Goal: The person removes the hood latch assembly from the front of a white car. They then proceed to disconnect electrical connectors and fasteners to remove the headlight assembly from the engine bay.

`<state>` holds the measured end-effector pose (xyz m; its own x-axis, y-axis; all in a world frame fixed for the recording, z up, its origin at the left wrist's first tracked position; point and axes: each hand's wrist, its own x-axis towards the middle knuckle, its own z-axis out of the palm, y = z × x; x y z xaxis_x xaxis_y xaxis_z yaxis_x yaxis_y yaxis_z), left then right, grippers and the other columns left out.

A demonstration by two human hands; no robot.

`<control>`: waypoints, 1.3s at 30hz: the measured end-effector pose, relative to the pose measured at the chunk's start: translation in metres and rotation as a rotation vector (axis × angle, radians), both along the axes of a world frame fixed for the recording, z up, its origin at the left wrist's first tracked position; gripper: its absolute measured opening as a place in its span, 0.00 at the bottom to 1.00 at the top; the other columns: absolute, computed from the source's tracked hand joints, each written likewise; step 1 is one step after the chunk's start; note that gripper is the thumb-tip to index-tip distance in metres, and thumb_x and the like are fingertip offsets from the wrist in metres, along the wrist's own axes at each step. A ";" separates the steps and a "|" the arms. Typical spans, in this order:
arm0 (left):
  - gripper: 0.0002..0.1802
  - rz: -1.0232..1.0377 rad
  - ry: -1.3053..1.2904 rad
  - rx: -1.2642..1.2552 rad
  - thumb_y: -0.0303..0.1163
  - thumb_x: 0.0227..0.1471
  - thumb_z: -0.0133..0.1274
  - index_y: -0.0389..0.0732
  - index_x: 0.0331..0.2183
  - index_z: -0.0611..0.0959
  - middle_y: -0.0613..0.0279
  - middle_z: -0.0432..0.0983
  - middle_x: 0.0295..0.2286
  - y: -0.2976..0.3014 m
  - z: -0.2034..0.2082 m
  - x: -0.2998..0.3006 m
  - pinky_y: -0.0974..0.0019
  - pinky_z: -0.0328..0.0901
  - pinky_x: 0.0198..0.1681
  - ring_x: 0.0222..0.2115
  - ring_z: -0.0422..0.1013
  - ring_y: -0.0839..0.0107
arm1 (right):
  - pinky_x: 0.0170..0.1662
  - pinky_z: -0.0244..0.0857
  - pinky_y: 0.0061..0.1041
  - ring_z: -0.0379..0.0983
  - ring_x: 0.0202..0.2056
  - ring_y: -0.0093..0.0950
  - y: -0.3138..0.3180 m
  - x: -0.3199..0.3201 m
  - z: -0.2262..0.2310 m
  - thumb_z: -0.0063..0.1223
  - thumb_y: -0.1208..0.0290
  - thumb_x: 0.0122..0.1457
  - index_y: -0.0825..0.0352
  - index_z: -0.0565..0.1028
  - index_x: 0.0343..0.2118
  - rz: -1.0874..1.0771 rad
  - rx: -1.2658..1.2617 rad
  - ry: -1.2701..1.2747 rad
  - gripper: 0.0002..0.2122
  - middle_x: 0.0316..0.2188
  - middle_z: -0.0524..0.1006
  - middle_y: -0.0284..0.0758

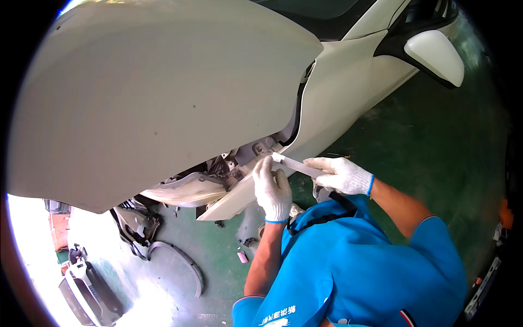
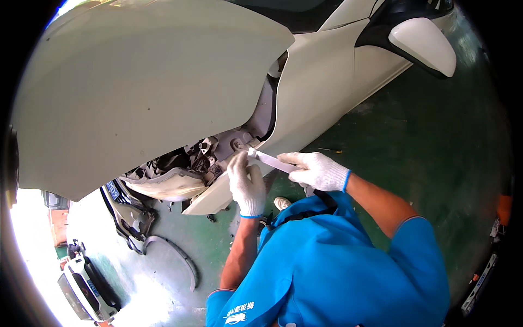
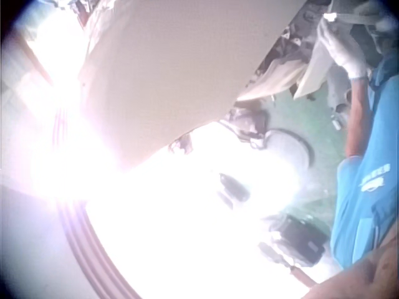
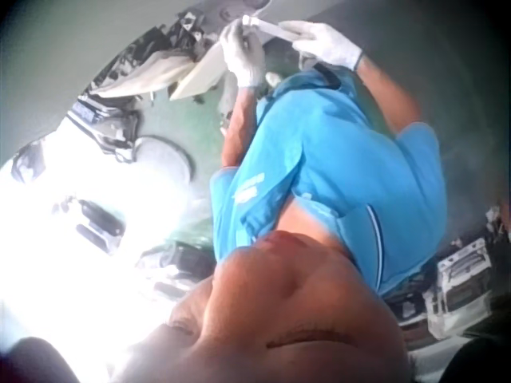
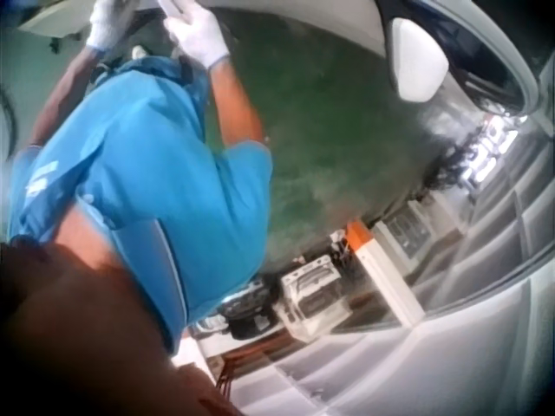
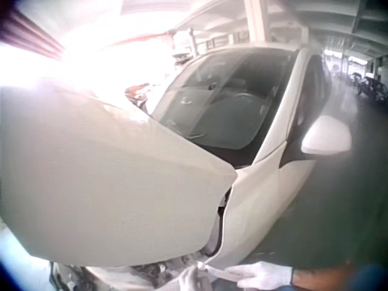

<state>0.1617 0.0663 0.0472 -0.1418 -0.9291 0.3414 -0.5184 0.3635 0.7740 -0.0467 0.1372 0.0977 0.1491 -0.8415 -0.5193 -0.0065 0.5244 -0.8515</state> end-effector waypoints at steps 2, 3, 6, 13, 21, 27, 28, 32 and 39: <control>0.21 -0.008 0.005 -0.002 0.20 0.55 0.54 0.37 0.52 0.81 0.45 0.76 0.48 0.009 -0.011 0.003 0.58 0.73 0.45 0.42 0.78 0.51 | 0.36 0.73 0.24 0.74 0.31 0.20 0.003 -0.001 0.017 0.50 0.76 0.67 0.69 0.64 0.69 0.008 0.008 0.004 0.26 0.40 0.80 0.35; 0.21 -0.014 0.035 0.040 0.20 0.55 0.54 0.37 0.52 0.81 0.45 0.76 0.48 0.013 -0.012 0.002 0.59 0.73 0.45 0.42 0.78 0.51 | 0.35 0.73 0.24 0.74 0.30 0.20 0.007 -0.004 0.018 0.50 0.76 0.67 0.69 0.63 0.69 -0.001 -0.008 0.016 0.26 0.40 0.80 0.35; 0.20 -0.024 0.051 0.090 0.19 0.55 0.55 0.36 0.50 0.82 0.46 0.77 0.47 0.023 -0.015 0.005 0.59 0.73 0.46 0.43 0.78 0.54 | 0.37 0.73 0.22 0.75 0.33 0.21 0.012 -0.006 0.028 0.50 0.77 0.67 0.72 0.63 0.68 -0.008 0.047 0.012 0.26 0.41 0.80 0.38; 0.15 0.018 0.117 0.152 0.20 0.57 0.56 0.36 0.48 0.83 0.48 0.78 0.46 0.031 -0.023 0.016 0.59 0.72 0.48 0.43 0.78 0.55 | 0.37 0.72 0.20 0.75 0.37 0.20 0.031 -0.034 0.027 0.49 0.78 0.68 0.72 0.65 0.66 -0.016 -0.012 -0.244 0.24 0.38 0.80 0.37; 0.34 0.364 -0.110 0.307 0.31 0.59 0.54 0.36 0.65 0.66 0.36 0.72 0.54 -0.014 -0.019 0.018 0.54 0.71 0.52 0.49 0.75 0.47 | 0.27 0.63 0.15 0.68 0.27 0.16 0.024 -0.026 0.030 0.47 0.74 0.67 0.72 0.72 0.54 -0.066 0.090 -0.118 0.15 0.29 0.75 0.32; 0.40 0.416 0.359 0.704 0.22 0.56 0.53 0.34 0.67 0.59 0.47 0.74 0.49 -0.038 0.003 0.008 0.67 0.76 0.36 0.34 0.79 0.64 | 0.21 0.57 0.12 0.66 0.24 0.14 0.007 -0.023 0.063 0.46 0.77 0.65 0.75 0.63 0.66 -0.029 0.117 -0.119 0.26 0.27 0.73 0.30; 0.40 0.423 0.511 0.667 0.20 0.55 0.52 0.33 0.67 0.59 0.47 0.74 0.49 -0.040 -0.004 0.007 0.67 0.76 0.36 0.35 0.78 0.63 | 0.20 0.57 0.12 0.65 0.23 0.14 0.004 -0.023 0.069 0.45 0.77 0.65 0.75 0.61 0.68 -0.014 0.141 -0.108 0.28 0.27 0.73 0.31; 0.38 0.408 1.055 0.519 0.11 0.53 0.50 0.34 0.65 0.62 0.48 0.71 0.47 -0.040 -0.018 0.004 0.66 0.76 0.38 0.39 0.76 0.62 | 0.19 0.53 0.11 0.63 0.21 0.12 -0.012 -0.024 0.078 0.45 0.76 0.64 0.72 0.61 0.68 0.026 0.211 -0.114 0.28 0.25 0.73 0.30; 0.36 0.290 1.335 0.446 0.12 0.53 0.50 0.33 0.63 0.67 0.48 0.67 0.51 -0.031 -0.017 0.008 0.62 0.73 0.50 0.46 0.73 0.63 | 0.17 0.53 0.11 0.61 0.17 0.12 -0.031 -0.012 0.058 0.48 0.75 0.64 0.75 0.68 0.63 -0.098 0.214 -0.206 0.23 0.22 0.72 0.30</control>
<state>0.1701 0.0349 0.0304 0.2560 -0.9320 -0.2566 0.6604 -0.0253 0.7505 -0.0583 0.1066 0.1553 0.1931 -0.7317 -0.6537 0.2142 0.6816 -0.6997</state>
